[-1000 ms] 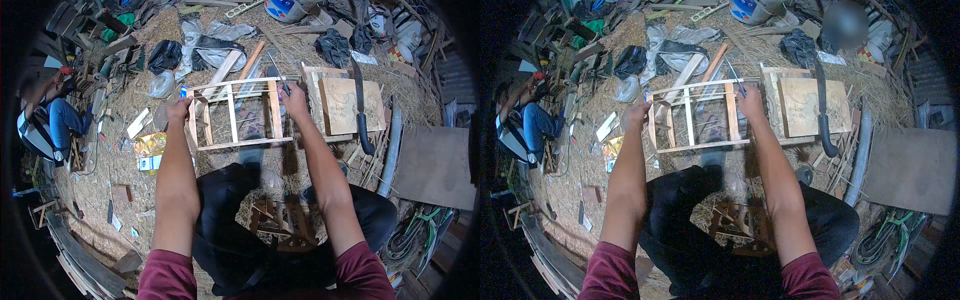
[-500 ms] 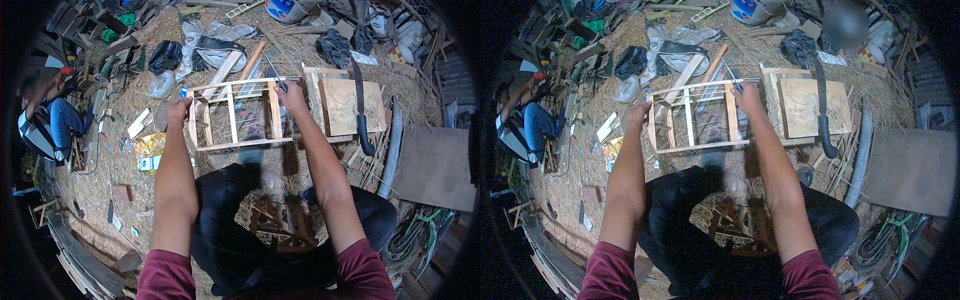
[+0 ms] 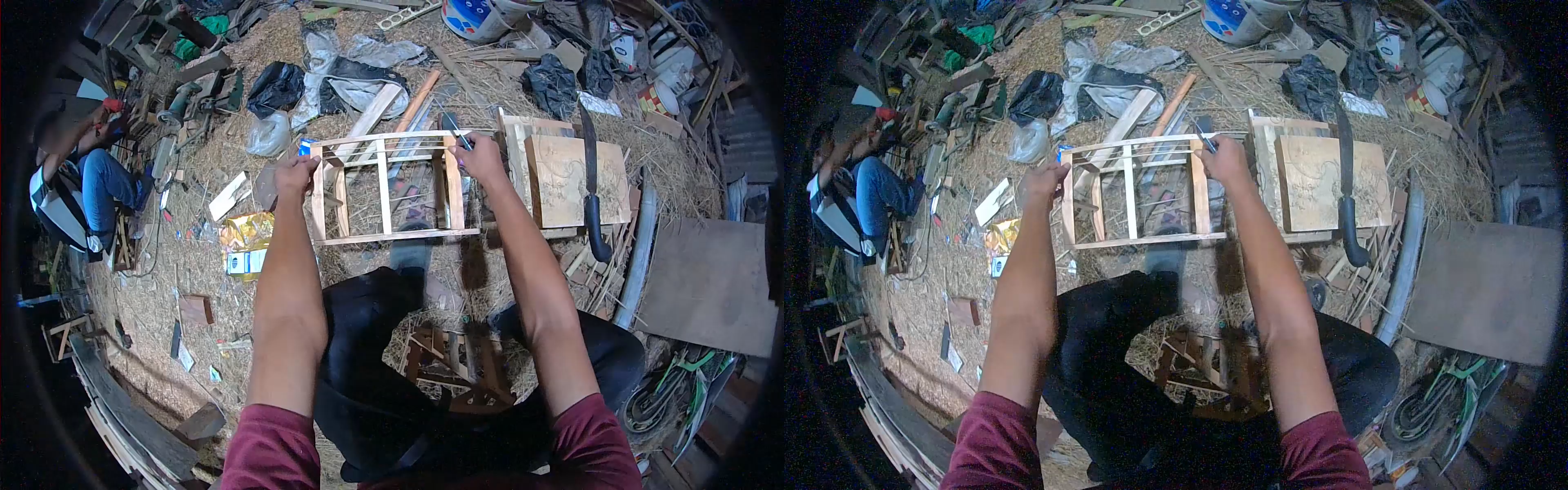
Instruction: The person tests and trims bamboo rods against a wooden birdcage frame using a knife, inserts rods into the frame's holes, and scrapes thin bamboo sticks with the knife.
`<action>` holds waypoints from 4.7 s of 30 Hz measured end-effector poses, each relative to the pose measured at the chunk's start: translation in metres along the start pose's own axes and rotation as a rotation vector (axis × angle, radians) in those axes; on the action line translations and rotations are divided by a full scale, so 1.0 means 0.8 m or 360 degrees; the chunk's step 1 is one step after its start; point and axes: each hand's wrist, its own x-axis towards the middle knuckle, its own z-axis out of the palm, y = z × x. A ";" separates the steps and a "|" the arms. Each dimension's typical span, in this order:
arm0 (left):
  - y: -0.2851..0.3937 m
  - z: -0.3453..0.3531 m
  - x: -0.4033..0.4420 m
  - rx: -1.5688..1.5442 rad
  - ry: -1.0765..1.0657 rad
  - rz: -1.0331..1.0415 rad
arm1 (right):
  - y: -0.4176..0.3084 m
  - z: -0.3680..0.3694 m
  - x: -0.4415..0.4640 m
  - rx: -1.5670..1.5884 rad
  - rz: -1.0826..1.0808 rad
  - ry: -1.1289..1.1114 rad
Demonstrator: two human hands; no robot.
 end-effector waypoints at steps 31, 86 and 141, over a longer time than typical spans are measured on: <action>-0.030 -0.006 0.036 -0.0031 -0.0217 -0.0071 | -0.016 -0.022 0.040 -0.0344 0.0042 -0.0374; 0.002 0.000 0.007 0.0126 -0.0108 0.0023 | 0.002 -0.011 0.039 -0.0220 0.0123 -0.0315; 0.155 0.285 -0.367 0.0440 -0.0585 0.1720 | -0.033 -0.265 -0.251 0.0084 -0.0618 0.1159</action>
